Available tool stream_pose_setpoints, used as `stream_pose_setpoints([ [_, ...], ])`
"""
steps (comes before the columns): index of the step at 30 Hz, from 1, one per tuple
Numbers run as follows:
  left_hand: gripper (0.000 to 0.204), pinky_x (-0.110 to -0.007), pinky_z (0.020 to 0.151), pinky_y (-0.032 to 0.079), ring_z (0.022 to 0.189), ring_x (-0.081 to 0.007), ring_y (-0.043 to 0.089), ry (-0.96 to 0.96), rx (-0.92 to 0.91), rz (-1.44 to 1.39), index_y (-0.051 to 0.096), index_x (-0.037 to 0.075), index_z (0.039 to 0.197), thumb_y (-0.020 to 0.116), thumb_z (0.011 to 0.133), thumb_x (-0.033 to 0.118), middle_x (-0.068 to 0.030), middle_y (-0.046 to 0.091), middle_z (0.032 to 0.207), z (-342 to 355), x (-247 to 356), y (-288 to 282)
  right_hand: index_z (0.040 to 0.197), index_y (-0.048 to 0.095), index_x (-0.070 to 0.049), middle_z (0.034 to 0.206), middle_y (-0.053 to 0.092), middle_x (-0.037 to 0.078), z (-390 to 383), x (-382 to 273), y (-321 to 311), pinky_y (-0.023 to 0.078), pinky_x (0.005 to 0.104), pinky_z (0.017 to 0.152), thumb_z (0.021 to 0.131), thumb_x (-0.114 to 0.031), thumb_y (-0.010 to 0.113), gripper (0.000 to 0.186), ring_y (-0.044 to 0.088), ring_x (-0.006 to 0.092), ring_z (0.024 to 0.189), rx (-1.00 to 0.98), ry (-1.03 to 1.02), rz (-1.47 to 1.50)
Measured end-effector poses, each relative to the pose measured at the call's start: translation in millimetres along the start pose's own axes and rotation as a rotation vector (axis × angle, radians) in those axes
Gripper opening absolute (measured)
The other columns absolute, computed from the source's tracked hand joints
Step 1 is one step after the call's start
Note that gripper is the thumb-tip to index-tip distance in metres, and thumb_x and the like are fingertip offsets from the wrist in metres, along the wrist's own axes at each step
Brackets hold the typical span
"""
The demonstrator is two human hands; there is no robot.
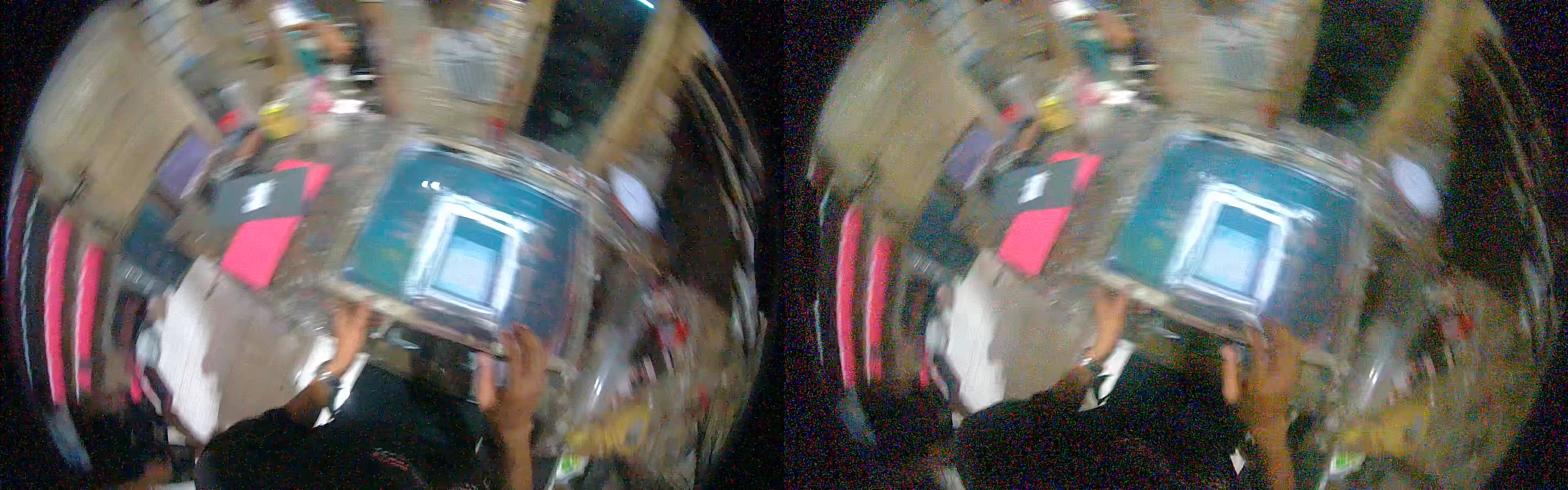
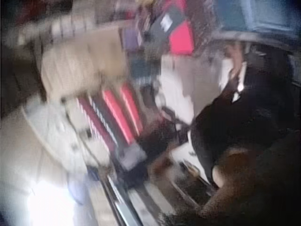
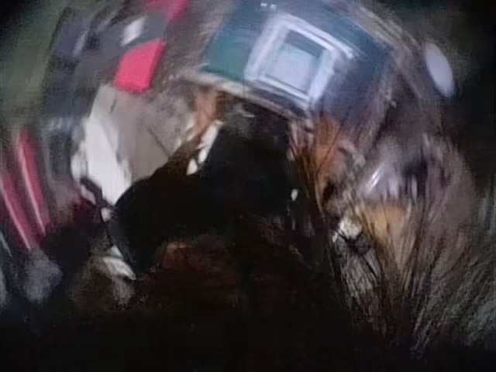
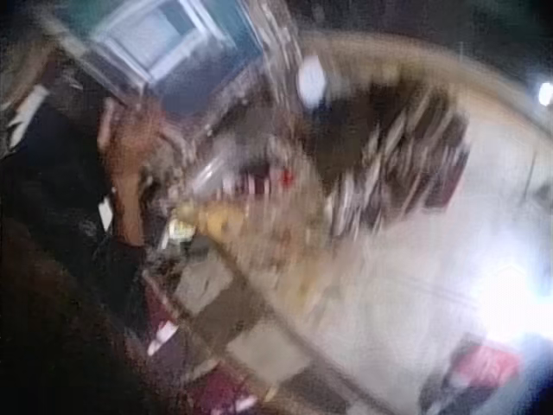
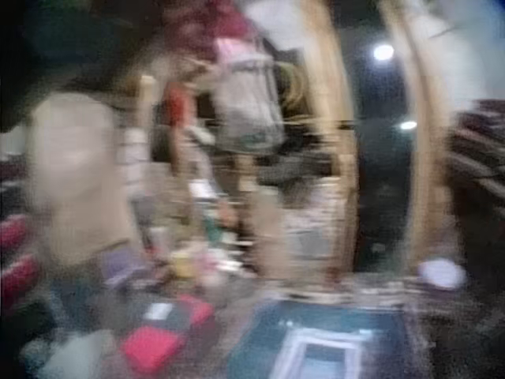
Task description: The person performs screen printing by placing rectangular fabric pieces under a screen, applying white ink with a squeegee, and lifting the screen to reveal the printed design. The process is repeated for several pieces, including black and pink fabrics.
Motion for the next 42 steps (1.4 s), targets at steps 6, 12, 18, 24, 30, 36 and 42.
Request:
stream_pose_setpoints([
  [6,0.033,-0.033,0.072,0.06,0.083,-0.0235,0.073,0.245,-0.148,-0.206,0.038,-0.002,0.119,0.057,0.105,0.021,-0.0175,0.066,0.101,-10,93,-7,0.108,0.066,-0.005,0.101,0.064,0.011,56,-106,52,0.04,0.0513,0.095,0.088,-0.048,0.071,0.048,0.06,0.0336,0.101,0.037,-0.304,-0.388],
  [12,0.044,-0.042,0.085,0.056,0.097,-0.0233,0.07,0.552,-0.303,0.317,0.05,0.003,0.126,0.07,0.096,0.029,-0.0133,0.071,0.108,45,197,-31,0.114,0.068,-0.003,0.097,0.069,0.019,198,-130,-7,0.05,0.0488,0.078,0.092,-0.055,0.066,0.057,0.065,0.0407,0.089,0.341,-0.421,-0.587],
  [18,0.049,-0.051,0.084,0.054,0.106,-0.0443,0.061,0.492,0.248,1.389,0.053,-0.004,0.117,0.075,0.083,0.023,-0.0274,0.06,0.111,149,72,-183,0.138,0.06,-0.003,0.127,0.065,0.026,328,-131,-33,0.048,0.0484,0.102,0.09,-0.074,0.051,0.087,0.062,0.0429,0.119,0.301,-0.319,-0.544],
  [24,0.039,-0.05,0.078,0.056,0.093,-0.0432,0.066,0.357,0.139,1.61,0.058,-0.006,0.114,0.068,0.089,0.022,-0.0259,0.065,0.103,169,45,-196,0.144,0.053,-0.006,0.147,0.051,0.025,414,-132,-43,0.043,0.0411,0.109,0.098,-0.058,0.052,0.07,0.056,0.0401,0.129,0.137,-0.514,-0.661],
  [30,0.027,-0.05,0.076,0.052,0.086,-0.0394,0.068,0.302,0.096,1.267,0.071,-0.001,0.093,0.062,0.094,0.024,-0.0207,0.071,0.092,165,98,-193,0.147,0.051,-0.029,0.141,0.054,0.029,504,-113,-43,0.046,0.0407,0.107,0.099,-0.048,0.055,0.053,0.061,0.0393,0.124,0.103,-0.351,-0.469],
  [36,0.033,-0.046,0.066,0.056,0.079,-0.0403,0.069,0.547,0.019,1.938,0.056,-0.008,0.123,0.049,0.096,0.009,-0.027,0.068,0.09,167,55,-187,0.141,0.053,-0.034,0.127,0.062,0.029,485,-112,-28,0.05,0.0484,0.101,0.096,-0.055,0.051,0.05,0.065,0.0451,0.114,0.226,-0.711,-0.606],
  [42,0.028,-0.049,0.059,0.056,0.073,-0.0401,0.069,0.513,-0.148,1.71,0.055,-0.007,0.117,0.048,0.093,0.006,-0.0265,0.066,0.086,169,55,-208,0.117,0.068,-0.005,0.113,0.068,0.032,403,-167,-53,0.052,0.0546,0.095,0.087,-0.079,0.047,0.083,0.066,0.0485,0.108,0.099,-0.495,-0.263],
])
Point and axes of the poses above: each hand's wrist, its own z-axis towards the middle knuckle, its own y-axis out of the palm, x = y × z, the point moved 2 cm from there along z, towards the middle knuckle
